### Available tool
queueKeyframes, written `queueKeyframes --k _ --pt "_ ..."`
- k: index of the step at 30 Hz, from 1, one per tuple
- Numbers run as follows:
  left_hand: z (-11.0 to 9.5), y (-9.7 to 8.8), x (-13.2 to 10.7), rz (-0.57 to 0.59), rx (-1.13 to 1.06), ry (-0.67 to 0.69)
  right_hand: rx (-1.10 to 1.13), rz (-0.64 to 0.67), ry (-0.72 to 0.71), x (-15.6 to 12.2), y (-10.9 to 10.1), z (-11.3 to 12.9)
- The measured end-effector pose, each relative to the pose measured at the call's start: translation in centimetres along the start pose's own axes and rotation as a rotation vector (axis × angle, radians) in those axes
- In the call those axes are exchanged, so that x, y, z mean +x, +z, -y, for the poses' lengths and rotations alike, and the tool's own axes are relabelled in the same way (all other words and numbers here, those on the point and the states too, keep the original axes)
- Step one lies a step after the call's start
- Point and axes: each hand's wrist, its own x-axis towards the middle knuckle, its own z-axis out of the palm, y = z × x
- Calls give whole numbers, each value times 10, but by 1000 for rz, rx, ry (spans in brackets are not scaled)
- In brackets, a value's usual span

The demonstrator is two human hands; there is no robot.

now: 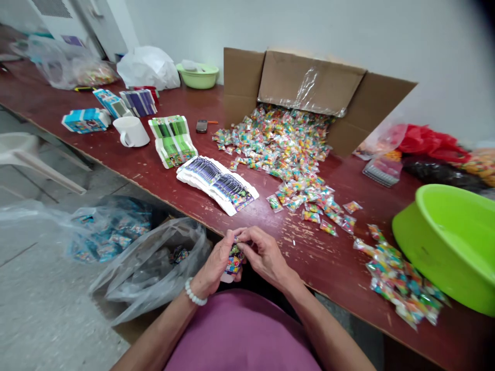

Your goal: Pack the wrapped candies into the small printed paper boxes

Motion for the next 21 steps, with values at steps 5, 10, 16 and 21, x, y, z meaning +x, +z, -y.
queueKeyframes --k 5,10,16,21 --pt "-7 -2 1 135 -167 2 -294 72 95 32 -35 -29" --pt "-11 -19 2 42 -152 -11 -719 -124 297 72 -74 -60" --pt "-25 -31 3 -65 -101 24 -682 -103 437 87 -88 -73" --pt "-34 -41 6 -183 1 85 -407 -113 458 64 -81 -42"
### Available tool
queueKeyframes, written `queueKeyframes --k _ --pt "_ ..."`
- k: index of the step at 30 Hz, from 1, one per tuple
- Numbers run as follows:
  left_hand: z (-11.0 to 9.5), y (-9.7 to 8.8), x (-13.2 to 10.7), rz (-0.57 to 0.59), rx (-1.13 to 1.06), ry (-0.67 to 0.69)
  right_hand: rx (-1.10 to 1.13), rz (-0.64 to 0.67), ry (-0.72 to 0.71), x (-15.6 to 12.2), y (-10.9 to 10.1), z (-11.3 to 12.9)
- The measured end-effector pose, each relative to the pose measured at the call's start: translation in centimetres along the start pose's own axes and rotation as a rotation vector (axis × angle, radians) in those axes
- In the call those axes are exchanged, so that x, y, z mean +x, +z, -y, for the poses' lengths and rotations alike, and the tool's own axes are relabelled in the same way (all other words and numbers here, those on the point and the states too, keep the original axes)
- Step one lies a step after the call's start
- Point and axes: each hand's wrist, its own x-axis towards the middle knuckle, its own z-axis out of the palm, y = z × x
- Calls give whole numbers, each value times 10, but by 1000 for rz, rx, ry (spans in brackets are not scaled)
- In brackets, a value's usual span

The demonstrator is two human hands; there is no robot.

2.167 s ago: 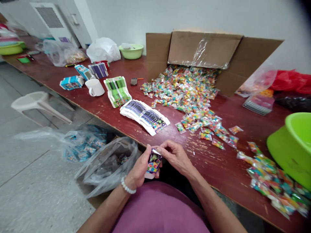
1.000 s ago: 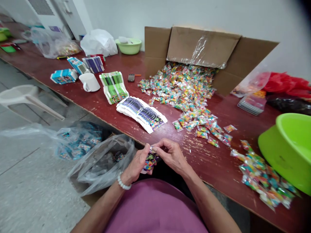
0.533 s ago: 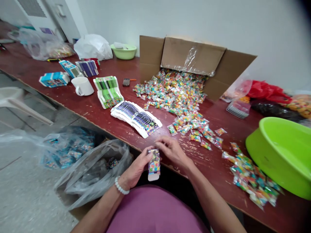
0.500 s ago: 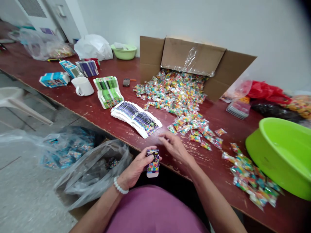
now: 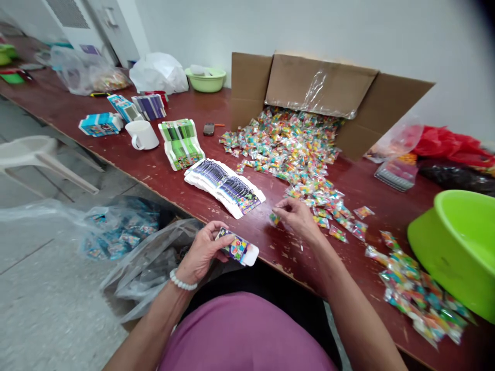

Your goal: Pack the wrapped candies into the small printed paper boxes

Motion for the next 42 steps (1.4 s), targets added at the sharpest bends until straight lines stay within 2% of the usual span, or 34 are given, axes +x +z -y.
queueKeyframes --k 3,5,6,10,14,17,20,22,25,27,30,33,37,40,42 --pt "0 -2 -1 -27 -76 10 535 43 43 -38 9 20" --pt "1 -1 -4 -3 -146 -21 712 56 107 -59 20 30" --pt "1 1 -7 19 -177 -46 730 37 119 -67 26 33" --pt "7 8 -18 195 -285 -120 566 -134 2 -78 39 33" --pt "14 17 -25 421 -212 -142 274 -160 -223 -79 29 36" --pt "16 22 -27 484 -90 -120 156 -54 -360 -81 18 43" --pt "15 25 -27 518 -30 -83 198 193 -318 -81 11 47" --pt "13 26 -27 517 20 -59 222 315 -293 -80 10 46" --pt "10 27 -27 481 138 -39 297 363 -260 -78 13 43" --pt "9 27 -27 420 265 -15 297 319 -247 -77 16 42" --pt "9 25 -25 328 369 42 174 273 -307 -77 17 43" --pt "12 25 -25 336 337 24 167 311 -320 -79 18 45" --pt "14 29 -25 318 299 15 194 135 -279 -81 25 46" --pt "12 33 -25 330 255 -7 305 212 -254 -81 28 45" --pt "8 36 -26 323 293 -26 313 203 -231 -81 27 44"
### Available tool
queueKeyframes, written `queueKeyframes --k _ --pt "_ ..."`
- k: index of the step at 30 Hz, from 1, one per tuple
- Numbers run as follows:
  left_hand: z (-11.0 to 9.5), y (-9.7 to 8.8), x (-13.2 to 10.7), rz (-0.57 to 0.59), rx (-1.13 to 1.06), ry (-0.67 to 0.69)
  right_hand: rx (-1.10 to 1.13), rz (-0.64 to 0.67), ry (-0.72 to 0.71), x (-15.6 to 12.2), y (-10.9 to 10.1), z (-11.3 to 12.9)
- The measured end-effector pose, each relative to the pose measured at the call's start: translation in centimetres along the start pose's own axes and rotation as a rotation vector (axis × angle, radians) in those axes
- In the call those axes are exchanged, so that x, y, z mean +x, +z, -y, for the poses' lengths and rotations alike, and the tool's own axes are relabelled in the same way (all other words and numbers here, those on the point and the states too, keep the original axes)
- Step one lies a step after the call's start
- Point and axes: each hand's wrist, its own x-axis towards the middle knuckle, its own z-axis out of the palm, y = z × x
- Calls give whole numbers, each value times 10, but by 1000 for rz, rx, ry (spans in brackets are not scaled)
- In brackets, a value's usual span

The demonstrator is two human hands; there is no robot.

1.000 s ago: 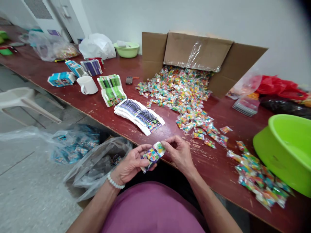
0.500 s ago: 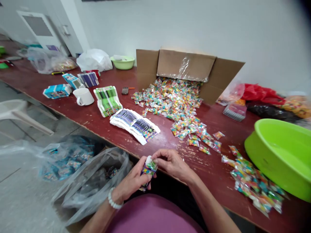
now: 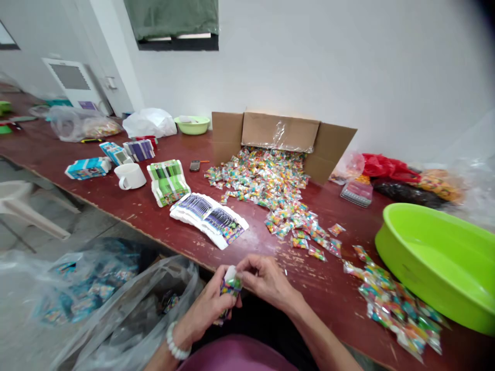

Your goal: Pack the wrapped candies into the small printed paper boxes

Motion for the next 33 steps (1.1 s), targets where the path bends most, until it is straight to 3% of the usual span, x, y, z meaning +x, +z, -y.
queueKeyframes --k 3,8,13,17,19,21,24,26,28,31,33 --pt "-9 3 -3 20 6 22 11 -121 27 -2 -4 2" --pt "-17 5 -8 50 -40 75 225 -45 26 -6 -8 8" --pt "-25 10 -20 53 -22 131 30 -244 -52 -12 -10 19" --pt "-33 16 -31 45 -13 176 -184 -345 -233 -28 -7 42" --pt "-35 19 -37 42 -3 180 -243 -293 -307 -38 -6 54" --pt "-35 23 -42 35 22 178 -206 -164 -295 -44 -6 62" --pt "-36 28 -48 14 60 197 67 -1 -175 -49 -7 63" --pt "-37 30 -52 -2 65 227 246 25 -129 -50 -7 61" --pt "-40 32 -56 -14 66 259 245 -62 -145 -52 -6 60" --pt "-43 33 -61 -14 81 285 44 -247 -221 -58 -6 64" --pt "-46 34 -64 -6 78 292 -51 -247 -279 -64 -8 69"
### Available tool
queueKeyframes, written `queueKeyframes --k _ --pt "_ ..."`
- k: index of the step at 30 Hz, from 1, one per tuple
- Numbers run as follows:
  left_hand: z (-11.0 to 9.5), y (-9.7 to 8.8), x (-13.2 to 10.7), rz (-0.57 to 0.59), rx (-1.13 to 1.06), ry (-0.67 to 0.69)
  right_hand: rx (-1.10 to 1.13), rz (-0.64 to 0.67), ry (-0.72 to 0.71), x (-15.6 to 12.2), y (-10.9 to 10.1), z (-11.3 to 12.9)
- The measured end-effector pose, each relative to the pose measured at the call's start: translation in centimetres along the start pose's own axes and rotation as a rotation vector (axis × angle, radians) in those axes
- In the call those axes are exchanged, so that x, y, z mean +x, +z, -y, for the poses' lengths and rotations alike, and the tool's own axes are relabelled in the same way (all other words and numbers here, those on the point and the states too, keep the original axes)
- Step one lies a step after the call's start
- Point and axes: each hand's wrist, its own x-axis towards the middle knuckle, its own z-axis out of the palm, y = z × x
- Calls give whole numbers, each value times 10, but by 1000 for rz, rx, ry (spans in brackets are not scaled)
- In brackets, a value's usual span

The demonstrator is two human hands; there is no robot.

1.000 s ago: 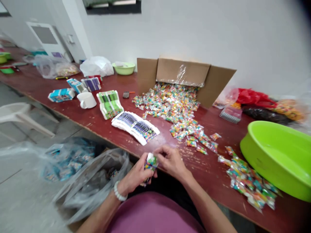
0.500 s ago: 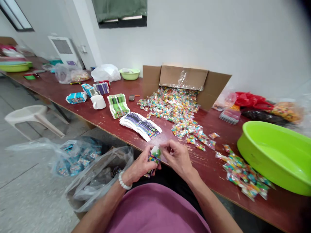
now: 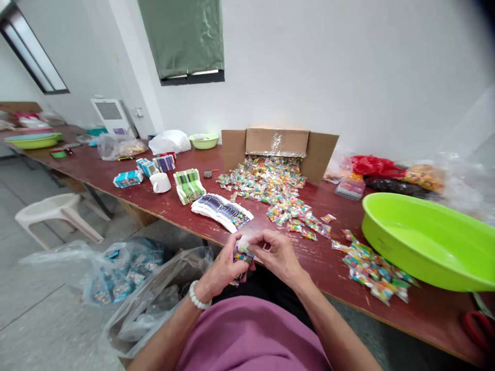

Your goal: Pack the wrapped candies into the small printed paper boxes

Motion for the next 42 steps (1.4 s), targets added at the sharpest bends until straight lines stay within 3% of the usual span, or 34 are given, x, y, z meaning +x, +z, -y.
queueKeyframes --k 3,8,12,18,20,26,32,37,42 --pt "-4 2 -1 6 -80 13 47 157 -39 -3 -6 2" --pt "-9 6 4 -7 -372 -19 404 -45 153 -4 -3 -13" --pt "-8 10 9 -57 -420 -30 788 120 324 -3 7 -18" --pt "-8 14 11 -56 -410 23 1167 185 495 -3 11 -21" --pt "-7 16 14 -74 -388 30 1131 182 503 -3 9 -22" --pt "3 22 22 -147 -299 20 693 31 357 1 6 -20" --pt "4 19 29 -46 -483 -129 529 -19 245 2 5 -33" --pt "12 15 37 1 -567 -244 249 87 14 -2 -3 -37" --pt "22 19 38 -129 -477 -156 322 66 236 1 4 -44"
